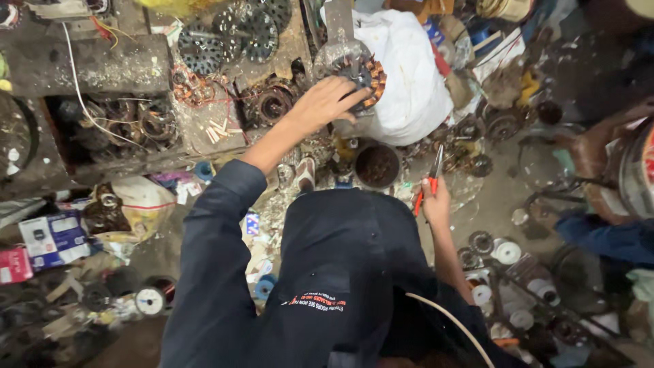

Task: The person uses red-handled pliers to cut copper wire from a circular motor stator. They repeatedly rotate the stator and snip individual wire loops, dropping the cut pieces into a container below.

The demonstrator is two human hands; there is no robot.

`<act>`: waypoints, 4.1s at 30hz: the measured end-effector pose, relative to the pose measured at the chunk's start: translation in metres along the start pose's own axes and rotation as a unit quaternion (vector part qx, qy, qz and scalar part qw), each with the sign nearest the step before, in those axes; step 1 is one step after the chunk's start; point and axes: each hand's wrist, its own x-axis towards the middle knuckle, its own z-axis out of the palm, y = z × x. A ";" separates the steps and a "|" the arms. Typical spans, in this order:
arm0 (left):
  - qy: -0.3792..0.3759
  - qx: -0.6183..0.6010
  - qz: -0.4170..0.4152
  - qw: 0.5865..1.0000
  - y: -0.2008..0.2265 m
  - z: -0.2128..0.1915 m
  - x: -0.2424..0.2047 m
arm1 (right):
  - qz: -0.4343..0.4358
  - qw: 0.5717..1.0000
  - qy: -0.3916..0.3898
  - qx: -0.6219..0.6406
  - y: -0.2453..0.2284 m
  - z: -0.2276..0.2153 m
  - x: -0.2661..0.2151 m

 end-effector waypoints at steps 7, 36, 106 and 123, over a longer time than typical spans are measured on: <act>0.096 -0.190 -0.208 0.955 0.025 -0.003 -0.010 | -0.009 0.998 -0.027 0.060 0.022 0.002 0.013; 0.128 -0.145 -0.322 0.927 0.020 0.038 0.050 | 0.150 0.853 -0.469 0.171 -0.169 0.027 0.065; 0.141 -0.151 -0.258 0.944 0.005 0.042 0.058 | 0.115 0.896 -0.405 0.142 -0.132 0.038 0.094; 0.123 -0.172 -0.291 0.933 0.007 0.051 0.055 | 0.045 0.913 -0.405 0.013 -0.164 0.048 0.074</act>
